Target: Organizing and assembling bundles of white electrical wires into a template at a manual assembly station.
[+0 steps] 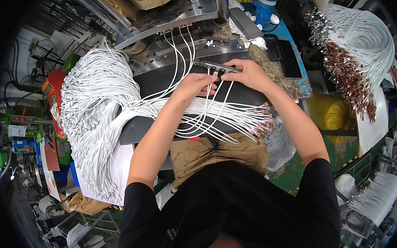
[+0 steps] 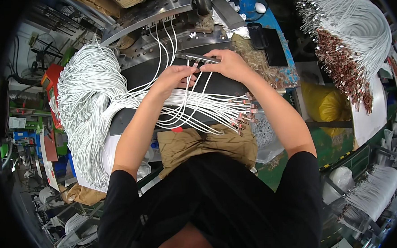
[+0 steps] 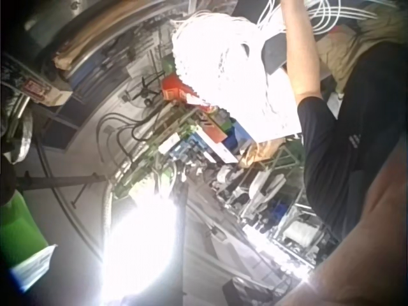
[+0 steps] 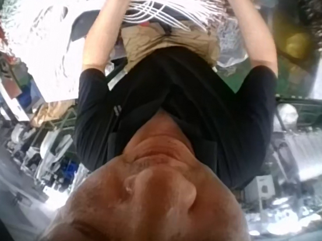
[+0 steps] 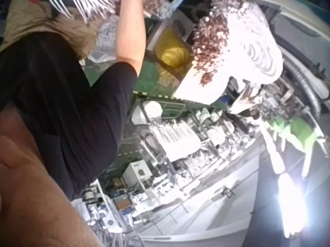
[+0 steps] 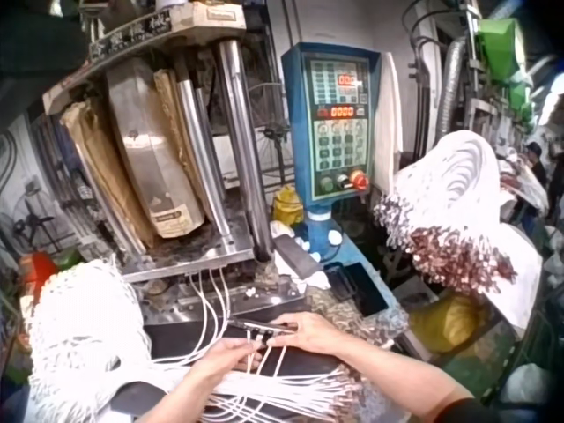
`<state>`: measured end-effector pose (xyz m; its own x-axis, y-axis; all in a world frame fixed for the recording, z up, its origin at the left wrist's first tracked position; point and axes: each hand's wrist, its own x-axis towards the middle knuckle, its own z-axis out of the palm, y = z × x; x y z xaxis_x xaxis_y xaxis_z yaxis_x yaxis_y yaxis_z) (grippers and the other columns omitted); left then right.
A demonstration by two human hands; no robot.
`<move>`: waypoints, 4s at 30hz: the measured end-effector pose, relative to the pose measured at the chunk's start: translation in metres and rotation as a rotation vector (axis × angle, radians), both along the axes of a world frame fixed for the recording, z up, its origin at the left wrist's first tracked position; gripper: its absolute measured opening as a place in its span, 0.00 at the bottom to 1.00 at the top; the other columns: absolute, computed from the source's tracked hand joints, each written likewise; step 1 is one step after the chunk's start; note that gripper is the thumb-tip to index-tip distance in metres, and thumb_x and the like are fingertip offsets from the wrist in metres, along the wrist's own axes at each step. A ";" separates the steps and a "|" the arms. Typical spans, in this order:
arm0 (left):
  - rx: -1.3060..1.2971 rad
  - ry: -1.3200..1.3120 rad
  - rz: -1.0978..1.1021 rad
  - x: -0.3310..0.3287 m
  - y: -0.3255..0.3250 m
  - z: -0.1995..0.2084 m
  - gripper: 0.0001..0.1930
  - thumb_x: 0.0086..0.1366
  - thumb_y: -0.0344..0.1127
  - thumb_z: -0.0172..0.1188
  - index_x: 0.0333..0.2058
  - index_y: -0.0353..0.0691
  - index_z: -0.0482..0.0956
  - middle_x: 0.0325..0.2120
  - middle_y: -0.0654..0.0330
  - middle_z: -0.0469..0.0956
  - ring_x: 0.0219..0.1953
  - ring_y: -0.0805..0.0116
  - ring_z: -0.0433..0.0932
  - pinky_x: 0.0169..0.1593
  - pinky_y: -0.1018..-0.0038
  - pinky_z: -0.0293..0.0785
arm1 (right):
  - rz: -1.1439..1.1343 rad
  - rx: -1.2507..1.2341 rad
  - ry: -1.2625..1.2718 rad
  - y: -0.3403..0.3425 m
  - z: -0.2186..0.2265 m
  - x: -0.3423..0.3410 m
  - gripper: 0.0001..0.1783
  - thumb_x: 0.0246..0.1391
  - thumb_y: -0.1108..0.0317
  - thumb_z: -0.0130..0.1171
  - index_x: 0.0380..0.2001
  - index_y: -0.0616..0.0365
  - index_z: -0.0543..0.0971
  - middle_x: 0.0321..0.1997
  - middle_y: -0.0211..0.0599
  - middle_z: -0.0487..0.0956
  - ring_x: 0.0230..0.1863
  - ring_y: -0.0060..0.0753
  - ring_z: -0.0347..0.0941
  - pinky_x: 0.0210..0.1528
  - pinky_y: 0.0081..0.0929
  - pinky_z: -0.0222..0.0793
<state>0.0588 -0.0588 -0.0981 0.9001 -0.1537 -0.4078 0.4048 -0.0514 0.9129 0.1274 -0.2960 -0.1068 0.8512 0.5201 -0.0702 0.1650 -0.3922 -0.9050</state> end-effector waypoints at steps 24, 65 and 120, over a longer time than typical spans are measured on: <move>0.708 -0.452 0.267 0.006 0.042 0.032 0.20 0.69 0.50 0.58 0.42 0.35 0.83 0.35 0.49 0.86 0.34 0.63 0.85 0.41 0.69 0.77 | 0.048 -0.235 -0.702 0.017 0.017 0.024 0.19 0.55 0.53 0.65 0.44 0.54 0.83 0.37 0.40 0.79 0.48 0.46 0.75 0.50 0.38 0.71; 0.855 -1.078 -0.021 -0.097 -0.033 0.017 0.13 0.60 0.35 0.67 0.43 0.42 0.81 0.41 0.60 0.80 0.42 0.55 0.78 0.45 0.63 0.78 | 0.190 -0.340 -0.531 -0.024 0.038 -0.011 0.11 0.62 0.66 0.60 0.45 0.58 0.81 0.40 0.43 0.76 0.44 0.47 0.73 0.49 0.35 0.68; 1.655 -1.055 0.295 0.107 0.079 -0.008 0.22 0.64 0.37 0.51 0.53 0.30 0.77 0.55 0.43 0.76 0.60 0.47 0.72 0.66 0.54 0.62 | 0.108 -0.522 -0.983 0.126 0.031 0.095 0.41 0.65 0.38 0.44 0.65 0.63 0.69 0.68 0.52 0.69 0.71 0.53 0.59 0.74 0.46 0.49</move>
<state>0.1663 0.0202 -0.1063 0.7598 -0.0793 0.6453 -0.0148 -0.9944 -0.1047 0.2219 -0.1704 -0.0759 0.6086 0.6981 0.3773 0.7744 -0.6262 -0.0905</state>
